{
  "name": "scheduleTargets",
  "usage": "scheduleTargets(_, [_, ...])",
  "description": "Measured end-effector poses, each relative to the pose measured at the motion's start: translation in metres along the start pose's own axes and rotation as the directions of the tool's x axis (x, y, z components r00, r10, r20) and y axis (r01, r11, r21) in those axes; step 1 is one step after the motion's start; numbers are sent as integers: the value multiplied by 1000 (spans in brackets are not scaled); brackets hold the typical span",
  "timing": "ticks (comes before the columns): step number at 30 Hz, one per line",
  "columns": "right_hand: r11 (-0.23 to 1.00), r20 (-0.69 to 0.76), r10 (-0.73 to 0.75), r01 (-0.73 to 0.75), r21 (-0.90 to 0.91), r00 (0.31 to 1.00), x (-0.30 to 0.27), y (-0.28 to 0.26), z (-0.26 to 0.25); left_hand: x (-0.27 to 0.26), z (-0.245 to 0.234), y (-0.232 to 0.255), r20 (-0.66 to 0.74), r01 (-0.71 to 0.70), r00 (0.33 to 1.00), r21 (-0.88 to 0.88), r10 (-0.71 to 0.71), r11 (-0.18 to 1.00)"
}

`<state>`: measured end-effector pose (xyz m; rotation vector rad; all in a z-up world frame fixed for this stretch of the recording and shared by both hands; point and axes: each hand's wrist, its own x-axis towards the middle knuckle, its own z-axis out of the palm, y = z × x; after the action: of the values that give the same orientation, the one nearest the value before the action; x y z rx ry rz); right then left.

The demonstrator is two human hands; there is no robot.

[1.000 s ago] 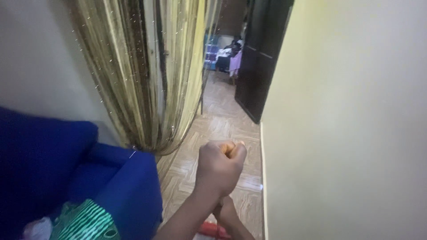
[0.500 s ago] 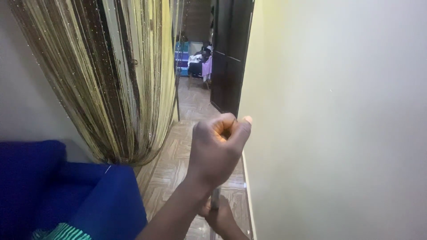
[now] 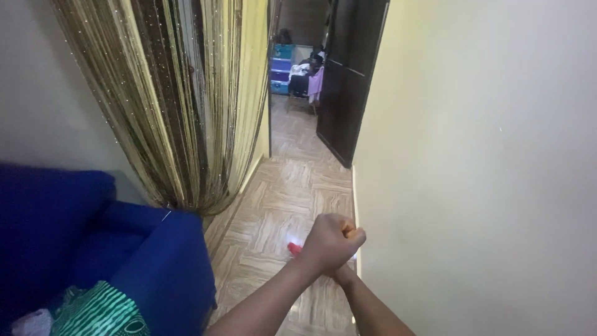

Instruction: Sweeping the tiled hallway floor with a red broom.

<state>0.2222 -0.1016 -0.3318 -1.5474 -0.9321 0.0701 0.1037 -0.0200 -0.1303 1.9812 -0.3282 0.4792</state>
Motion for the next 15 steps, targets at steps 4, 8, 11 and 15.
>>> scheduleTargets(4, [989,41,-143,144,-33,989,-6,-11,10,4,7,-25,-14,40,999,-96,-41,995])
scheduleTargets(8, [926,-25,377,-377,-10,926,-14,55,13,9,-10,-12,45,121,992,3,-121,993])
scheduleTargets(11, [517,24,-85,64,-854,996,-15,138,2,18,-22,8,-29,72,997,26,-71,997])
scheduleTargets(15, [971,-281,240,-232,63,929,-8,50,16,31,-30,20,-48,65,997,-53,-67,996])
